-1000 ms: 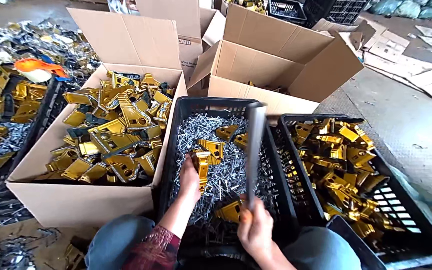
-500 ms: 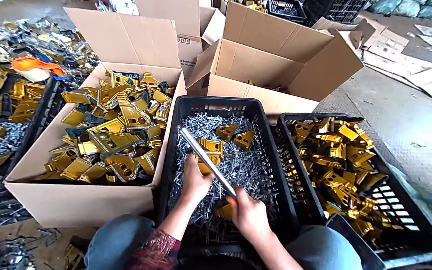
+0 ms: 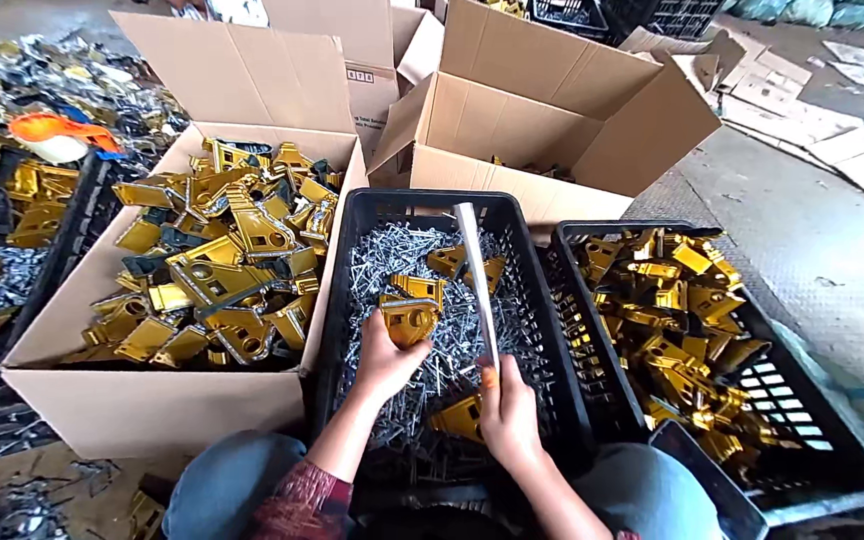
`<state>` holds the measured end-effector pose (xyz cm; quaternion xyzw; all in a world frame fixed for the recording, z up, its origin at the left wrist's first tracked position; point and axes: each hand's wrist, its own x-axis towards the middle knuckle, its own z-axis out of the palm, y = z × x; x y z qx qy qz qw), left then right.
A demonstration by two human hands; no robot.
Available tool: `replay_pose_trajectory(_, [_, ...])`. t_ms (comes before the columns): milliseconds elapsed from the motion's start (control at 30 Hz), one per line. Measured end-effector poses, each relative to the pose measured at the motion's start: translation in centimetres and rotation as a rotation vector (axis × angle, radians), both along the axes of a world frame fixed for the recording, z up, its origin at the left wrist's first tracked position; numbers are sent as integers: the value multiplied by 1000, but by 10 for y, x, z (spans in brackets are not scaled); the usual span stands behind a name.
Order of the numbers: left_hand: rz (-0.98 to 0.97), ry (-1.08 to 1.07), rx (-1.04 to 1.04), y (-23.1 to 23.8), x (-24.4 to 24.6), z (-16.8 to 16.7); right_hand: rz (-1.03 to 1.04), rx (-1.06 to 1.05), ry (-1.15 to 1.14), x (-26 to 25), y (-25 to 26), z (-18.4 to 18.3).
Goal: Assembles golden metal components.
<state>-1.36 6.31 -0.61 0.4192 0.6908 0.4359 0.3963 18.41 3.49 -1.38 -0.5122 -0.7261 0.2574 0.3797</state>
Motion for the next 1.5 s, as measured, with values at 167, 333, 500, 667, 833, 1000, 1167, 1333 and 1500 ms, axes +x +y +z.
replay_pose_trajectory(167, [-124,-764,31,-8,6,19,123,-217,-58,-9,-18,1])
replay_pose_trajectory(333, [41,-880,125,-6,4,17,78,29,-47,-11,-16,8])
replay_pose_trajectory(500, [-37,-1076,227,-6,2,14,-7,385,-53,-8,-12,4])
replay_pose_trajectory(667, [-28,-1044,202,-6,4,11,-5,-272,-282,-10,-5,7])
replay_pose_trajectory(833, [238,-813,113,-7,-3,31,-253,-637,-625,12,52,2])
replay_pose_trajectory(1000, [227,-738,292,-21,-23,55,-204,-328,-652,13,81,-36])
replay_pose_trajectory(1167, [102,-741,411,-24,-45,56,319,-482,-787,-67,90,-43])
replay_pose_trajectory(1333, [179,-804,345,-20,-48,57,234,-840,-932,-133,70,-42])
replay_pose_trajectory(1500, [218,-749,314,-14,-36,53,378,-751,-373,-88,87,-80])
